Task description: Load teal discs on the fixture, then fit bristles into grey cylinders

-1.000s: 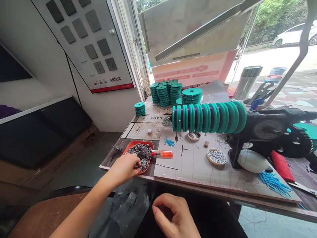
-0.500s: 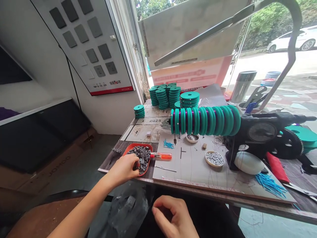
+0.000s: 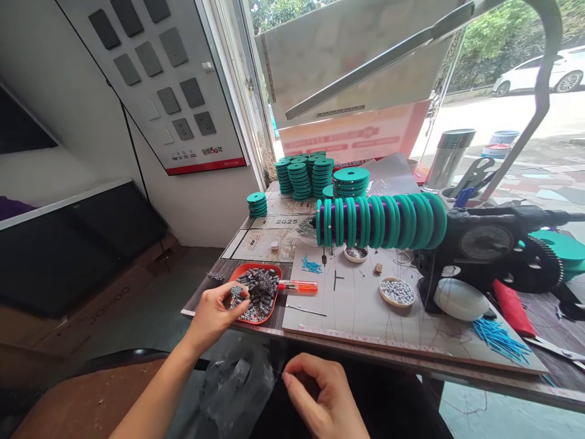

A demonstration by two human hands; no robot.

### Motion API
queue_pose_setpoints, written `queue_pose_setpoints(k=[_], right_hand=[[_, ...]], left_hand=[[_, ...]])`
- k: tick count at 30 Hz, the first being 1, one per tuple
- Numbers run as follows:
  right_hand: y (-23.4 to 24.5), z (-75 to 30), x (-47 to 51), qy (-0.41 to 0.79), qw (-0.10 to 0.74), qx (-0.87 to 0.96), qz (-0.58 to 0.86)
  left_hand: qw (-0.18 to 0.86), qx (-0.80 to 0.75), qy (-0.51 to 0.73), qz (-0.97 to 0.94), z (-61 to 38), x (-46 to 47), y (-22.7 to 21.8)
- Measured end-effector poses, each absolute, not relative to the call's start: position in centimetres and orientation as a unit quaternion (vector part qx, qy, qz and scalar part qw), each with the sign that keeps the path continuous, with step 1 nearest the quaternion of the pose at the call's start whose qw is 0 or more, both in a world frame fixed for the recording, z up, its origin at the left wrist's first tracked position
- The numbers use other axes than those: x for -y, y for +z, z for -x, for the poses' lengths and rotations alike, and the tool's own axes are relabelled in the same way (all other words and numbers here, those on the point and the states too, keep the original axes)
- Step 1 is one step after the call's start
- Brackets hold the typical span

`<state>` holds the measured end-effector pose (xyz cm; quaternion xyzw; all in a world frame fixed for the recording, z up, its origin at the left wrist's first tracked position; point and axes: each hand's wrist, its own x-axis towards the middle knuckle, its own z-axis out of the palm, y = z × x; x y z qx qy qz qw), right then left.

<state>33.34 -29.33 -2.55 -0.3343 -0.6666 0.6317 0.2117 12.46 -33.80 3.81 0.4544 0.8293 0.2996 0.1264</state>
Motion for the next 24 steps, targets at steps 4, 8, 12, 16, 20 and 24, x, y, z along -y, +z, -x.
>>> queue_pose_setpoints(k=[4,8,12,16,20,24], right_hand=[[-3.0,-33.6,28.5,0.600,0.243,0.693,0.318],[-3.9,-33.9,28.0,0.565,0.257,0.738,0.265],[-4.4,-34.2,28.2,0.545,0.258,0.760,0.242],[-4.7,-34.3,28.3,0.529,0.265,0.775,0.223],[-4.9,-34.2,28.2,0.523,0.263,0.780,0.221],[-4.9,-34.2,28.3,0.522,0.262,0.781,0.220]], left_hand=[[0.191,-0.815,0.362,-0.410,-15.7,35.8,3.1],[0.343,-0.769,0.447,-0.302,-20.0,37.4,0.7],[0.378,-0.747,0.496,-0.231,-21.9,37.6,-1.1],[0.384,-0.727,0.531,-0.204,-22.0,37.6,-1.4],[0.351,-0.730,0.558,-0.178,-22.6,37.6,-1.0],[0.329,-0.731,0.574,-0.167,-23.0,37.6,-0.8]])
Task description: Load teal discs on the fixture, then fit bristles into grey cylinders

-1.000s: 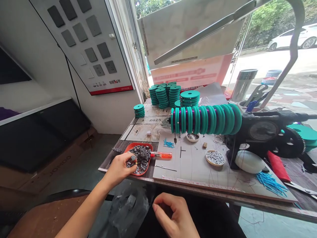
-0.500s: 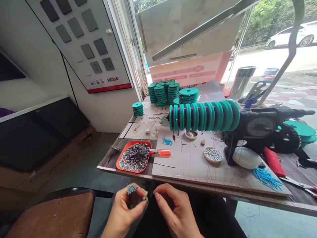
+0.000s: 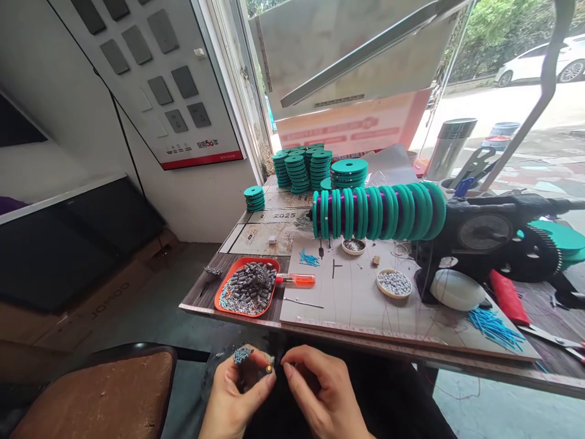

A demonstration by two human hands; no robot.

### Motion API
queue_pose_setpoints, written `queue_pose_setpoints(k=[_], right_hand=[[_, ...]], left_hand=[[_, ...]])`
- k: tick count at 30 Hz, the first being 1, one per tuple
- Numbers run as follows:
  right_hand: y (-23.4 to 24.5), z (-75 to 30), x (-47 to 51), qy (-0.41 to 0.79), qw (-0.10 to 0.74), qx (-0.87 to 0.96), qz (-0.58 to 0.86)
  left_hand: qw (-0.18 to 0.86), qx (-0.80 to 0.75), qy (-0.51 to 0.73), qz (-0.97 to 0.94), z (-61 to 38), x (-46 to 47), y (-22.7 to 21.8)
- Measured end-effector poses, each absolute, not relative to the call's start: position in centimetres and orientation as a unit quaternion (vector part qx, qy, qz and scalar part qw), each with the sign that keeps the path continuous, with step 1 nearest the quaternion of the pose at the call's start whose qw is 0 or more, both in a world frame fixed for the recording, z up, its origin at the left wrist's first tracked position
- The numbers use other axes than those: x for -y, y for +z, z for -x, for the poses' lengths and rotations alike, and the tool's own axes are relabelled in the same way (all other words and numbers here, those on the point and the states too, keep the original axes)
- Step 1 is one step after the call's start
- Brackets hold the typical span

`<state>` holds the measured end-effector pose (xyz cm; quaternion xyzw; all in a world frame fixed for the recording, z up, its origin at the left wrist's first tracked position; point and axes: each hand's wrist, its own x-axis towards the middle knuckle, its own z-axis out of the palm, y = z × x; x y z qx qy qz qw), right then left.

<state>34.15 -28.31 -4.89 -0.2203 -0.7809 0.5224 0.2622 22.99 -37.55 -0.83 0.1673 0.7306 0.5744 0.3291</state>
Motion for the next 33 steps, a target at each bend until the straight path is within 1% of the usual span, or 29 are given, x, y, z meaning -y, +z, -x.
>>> queue_pose_setpoints(k=[4,9,12,14,17,20,23,29,33], right_hand=[[-4.9,-34.3,28.4,0.520,0.259,0.785,0.215],[-4.6,-34.2,28.6,0.518,0.256,0.786,0.220],[-4.1,-33.9,28.7,0.512,0.228,0.803,0.203],[-3.8,-33.7,28.7,0.513,0.200,0.811,0.196],[-3.4,-33.6,28.6,0.520,0.160,0.815,0.198],[-3.1,-33.7,28.6,0.530,0.137,0.807,0.222],[-2.8,-33.9,28.5,0.544,0.119,0.793,0.245],[-2.5,-33.8,28.7,0.555,0.069,0.792,0.245],[-2.5,-33.7,28.7,0.554,0.084,0.790,0.250]], left_hand=[[0.346,-0.735,0.555,-0.181,-22.9,37.5,-1.0],[0.319,-0.740,0.559,-0.193,-22.6,37.7,-1.5],[0.308,-0.755,0.520,-0.254,-22.2,38.0,-1.9],[0.277,-0.769,0.488,-0.304,-21.9,38.2,-1.8],[0.194,-0.783,0.447,-0.386,-21.9,38.4,-1.0],[0.111,-0.781,0.409,-0.458,-22.0,38.4,-0.2],[0.055,-0.775,0.387,-0.497,-21.9,38.4,-0.2],[0.011,-0.770,0.367,-0.522,-21.9,38.4,-0.2],[0.004,-0.765,0.365,-0.530,-22.1,38.3,0.1]])
